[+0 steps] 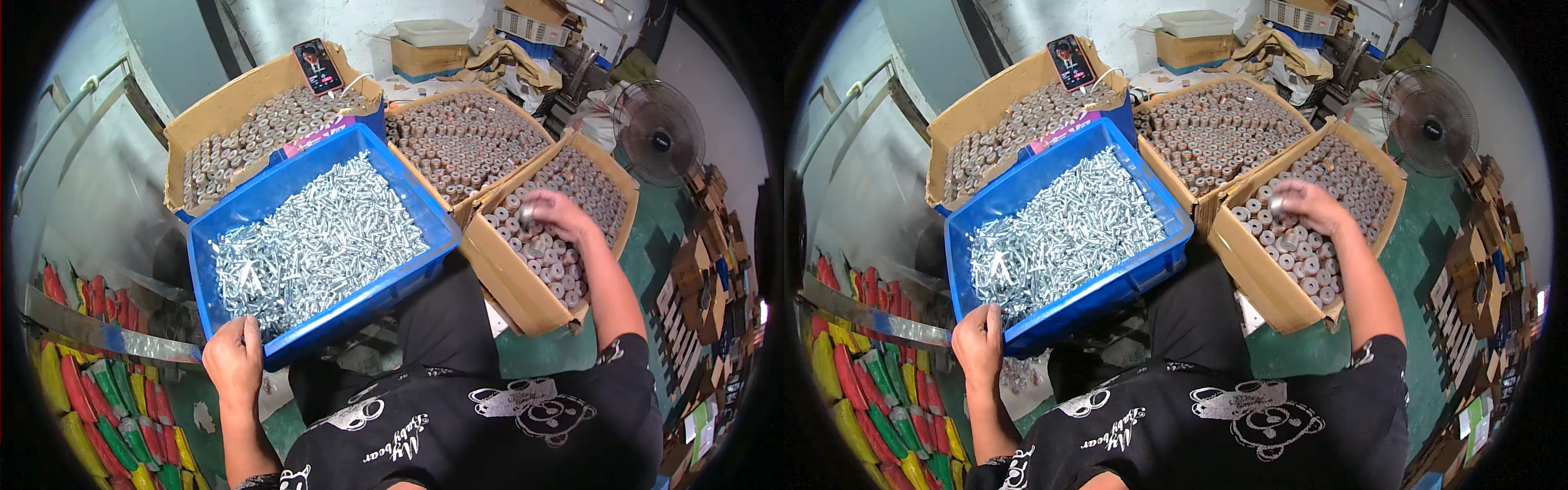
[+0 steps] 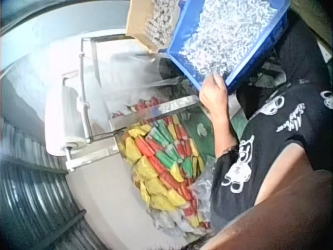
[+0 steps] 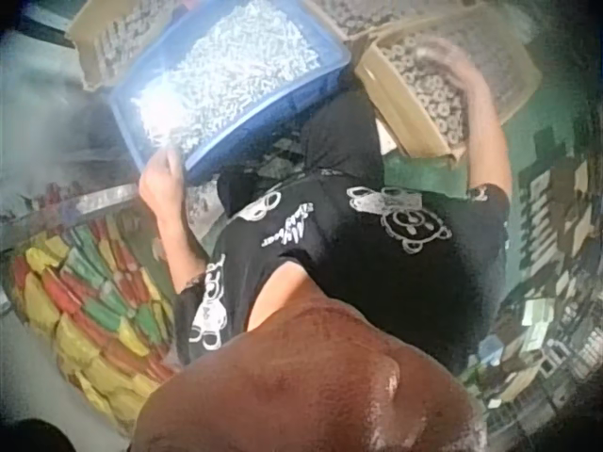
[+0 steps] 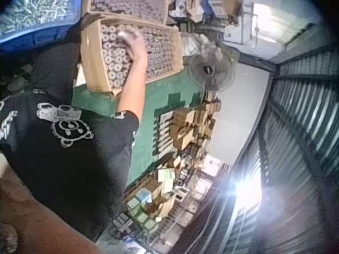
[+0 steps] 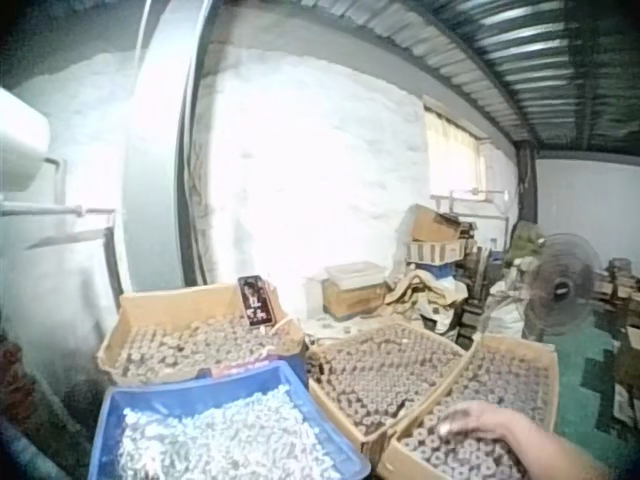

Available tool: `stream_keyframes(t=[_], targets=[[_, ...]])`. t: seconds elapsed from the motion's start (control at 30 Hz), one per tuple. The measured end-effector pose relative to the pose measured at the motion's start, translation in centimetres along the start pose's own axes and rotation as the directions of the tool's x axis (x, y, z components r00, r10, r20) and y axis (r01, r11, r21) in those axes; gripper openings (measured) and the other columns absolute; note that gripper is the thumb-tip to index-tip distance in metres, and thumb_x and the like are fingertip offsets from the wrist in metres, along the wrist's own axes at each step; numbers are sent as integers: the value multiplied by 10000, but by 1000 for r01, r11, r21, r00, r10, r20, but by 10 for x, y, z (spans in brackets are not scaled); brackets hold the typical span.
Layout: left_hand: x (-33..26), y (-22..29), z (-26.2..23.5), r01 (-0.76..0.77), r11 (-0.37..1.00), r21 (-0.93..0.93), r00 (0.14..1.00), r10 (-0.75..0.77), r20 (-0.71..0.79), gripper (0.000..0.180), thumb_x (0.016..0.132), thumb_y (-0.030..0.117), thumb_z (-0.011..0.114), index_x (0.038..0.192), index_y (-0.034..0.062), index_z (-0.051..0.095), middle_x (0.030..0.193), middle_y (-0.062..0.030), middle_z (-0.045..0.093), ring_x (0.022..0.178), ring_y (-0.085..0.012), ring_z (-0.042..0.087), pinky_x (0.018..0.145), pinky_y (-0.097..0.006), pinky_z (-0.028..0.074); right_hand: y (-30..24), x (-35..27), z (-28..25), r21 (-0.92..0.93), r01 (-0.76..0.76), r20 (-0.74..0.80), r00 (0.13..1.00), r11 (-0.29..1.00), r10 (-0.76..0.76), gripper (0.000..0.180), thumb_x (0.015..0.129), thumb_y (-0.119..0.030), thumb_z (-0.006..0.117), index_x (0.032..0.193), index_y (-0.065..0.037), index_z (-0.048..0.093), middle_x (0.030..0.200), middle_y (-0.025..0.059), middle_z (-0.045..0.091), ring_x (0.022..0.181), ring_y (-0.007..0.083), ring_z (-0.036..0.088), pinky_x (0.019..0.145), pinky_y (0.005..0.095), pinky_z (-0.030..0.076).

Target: The person picks small screws from a blue tray and inserts them by hand into circular metal components, which are arranged in cardboard boxes.

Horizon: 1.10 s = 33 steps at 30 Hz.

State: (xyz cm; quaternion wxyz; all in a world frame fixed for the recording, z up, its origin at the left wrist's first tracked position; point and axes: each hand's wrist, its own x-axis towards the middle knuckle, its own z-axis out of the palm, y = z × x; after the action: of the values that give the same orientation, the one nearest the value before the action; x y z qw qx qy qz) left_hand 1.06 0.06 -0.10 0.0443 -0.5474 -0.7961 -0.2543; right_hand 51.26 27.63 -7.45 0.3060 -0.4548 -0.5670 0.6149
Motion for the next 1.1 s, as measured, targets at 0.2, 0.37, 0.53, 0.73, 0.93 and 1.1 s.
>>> stream_keyframes(t=[0.2,0.37,0.53,0.73,0.93,1.1], targets=[[3,4,1,27,999,20,1000,-27,1,262,873,206,576,728,-5,633,683,-220,582,635,-399,577,584,-445,442,-42,121,65,-690,443,213,880,572,-424,240,822,-210,658,929,4,675,742,141,674,655,221,621,566,353,481],[3,3,2,-17,1000,6,997,17,-76,271,846,217,582,660,21,612,661,-188,587,634,-380,591,589,-455,465,-19,169,125,-997,-5,0,998,-77,-59,302,673,-216,745,902,-23,710,980,192,682,926,347,664,793,427,541],[1,-6,0,-5,998,-59,997,1,-77,276,849,227,573,659,33,614,666,-188,593,645,-379,594,587,-458,466,-16,161,106,-991,133,133,983,-9,-125,231,710,-195,703,866,-25,710,912,170,692,830,325,668,715,419,538],[-2,-12,-3,-57,998,-34,995,54,-86,290,840,231,585,619,44,601,631,-163,598,596,-367,597,552,-460,475,-120,142,118,-136,217,176,966,967,-192,273,887,-191,609,1084,-1,603,733,40,597,443,88,466,374,218,349],[-1,-14,-3,-54,995,-82,996,48,-71,291,841,240,587,621,51,601,632,-151,607,603,-354,609,560,-463,486,-216,228,342,-588,775,564,598,233,-570,320,842,-290,615,1003,-21,677,874,138,690,812,274,658,734,380,505],[-3,-18,-2,-54,993,-107,995,45,-90,289,832,239,594,613,50,602,624,-148,608,594,-357,608,557,-466,490,-220,268,483,-947,321,305,916,20,-262,348,848,-286,596,1096,-56,679,1184,139,634,1104,302,608,911,400,492]])
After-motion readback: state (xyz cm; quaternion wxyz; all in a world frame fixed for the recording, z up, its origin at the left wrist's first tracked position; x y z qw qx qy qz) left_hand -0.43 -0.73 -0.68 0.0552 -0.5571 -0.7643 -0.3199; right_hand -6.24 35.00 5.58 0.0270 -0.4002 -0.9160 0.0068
